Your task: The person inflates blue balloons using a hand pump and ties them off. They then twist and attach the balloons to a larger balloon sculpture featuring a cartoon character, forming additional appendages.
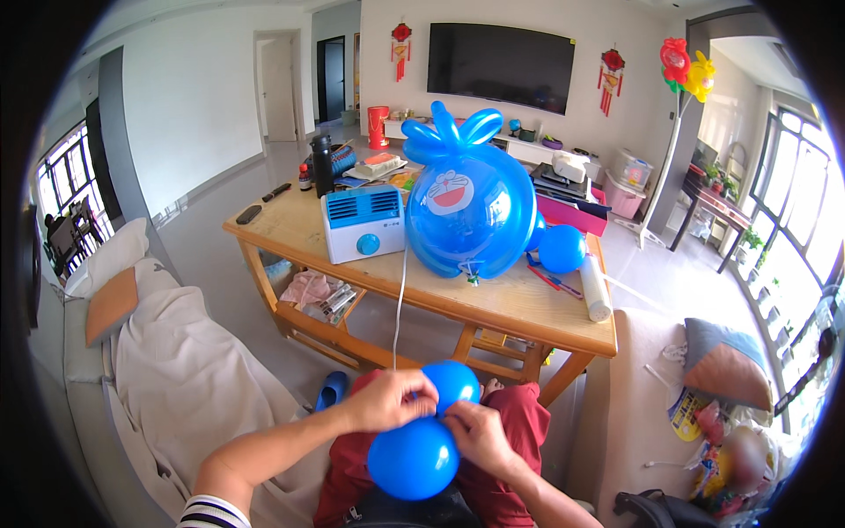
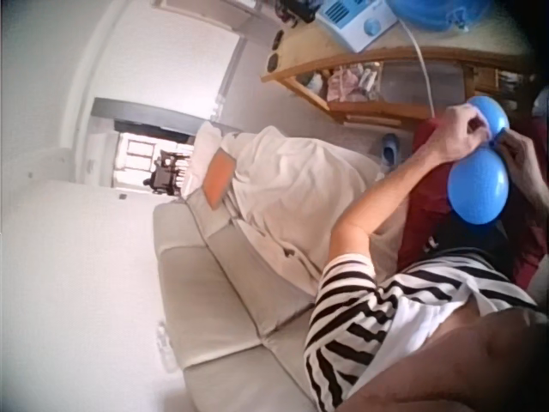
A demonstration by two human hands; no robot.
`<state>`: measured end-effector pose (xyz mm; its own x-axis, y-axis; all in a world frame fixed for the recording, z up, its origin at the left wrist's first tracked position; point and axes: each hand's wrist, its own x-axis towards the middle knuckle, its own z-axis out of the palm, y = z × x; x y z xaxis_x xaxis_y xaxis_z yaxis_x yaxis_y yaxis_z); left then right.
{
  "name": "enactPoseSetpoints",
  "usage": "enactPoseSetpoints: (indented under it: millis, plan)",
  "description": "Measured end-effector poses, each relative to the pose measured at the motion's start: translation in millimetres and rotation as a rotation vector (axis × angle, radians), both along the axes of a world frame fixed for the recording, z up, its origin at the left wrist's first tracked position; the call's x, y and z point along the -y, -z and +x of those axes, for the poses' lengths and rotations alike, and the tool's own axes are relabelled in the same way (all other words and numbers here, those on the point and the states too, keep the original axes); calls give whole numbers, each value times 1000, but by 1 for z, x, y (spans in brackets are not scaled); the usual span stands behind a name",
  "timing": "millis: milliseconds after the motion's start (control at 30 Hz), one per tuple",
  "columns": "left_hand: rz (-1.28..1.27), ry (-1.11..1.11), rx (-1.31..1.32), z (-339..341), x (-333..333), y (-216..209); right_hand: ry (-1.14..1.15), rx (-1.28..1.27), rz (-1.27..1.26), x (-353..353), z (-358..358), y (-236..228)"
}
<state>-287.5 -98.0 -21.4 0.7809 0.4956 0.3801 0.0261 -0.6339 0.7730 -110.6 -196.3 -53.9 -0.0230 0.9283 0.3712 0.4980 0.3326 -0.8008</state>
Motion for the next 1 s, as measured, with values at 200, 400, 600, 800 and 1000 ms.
enactPoseSetpoints:
  millis: [200, 400, 600, 800, 1000]
  plan:
    - [-991, -205, 236, 60, -122, -3, -68, -869, -203, -32, 53, 16]
    - [-1041, -525, 376, 145, -181, 17, -232, -973, -182, -40, 69, 50]
    - [-945, -753, 359, 187, -185, 25, -173, -589, -354, -33, 75, 51]
    - [-585, -947, 538, 204, -206, 56, -217, -385, -268, -41, 62, 49]
    - [-249, -712, 412, 174, -133, 39, -351, -755, -293, -41, 68, 51]
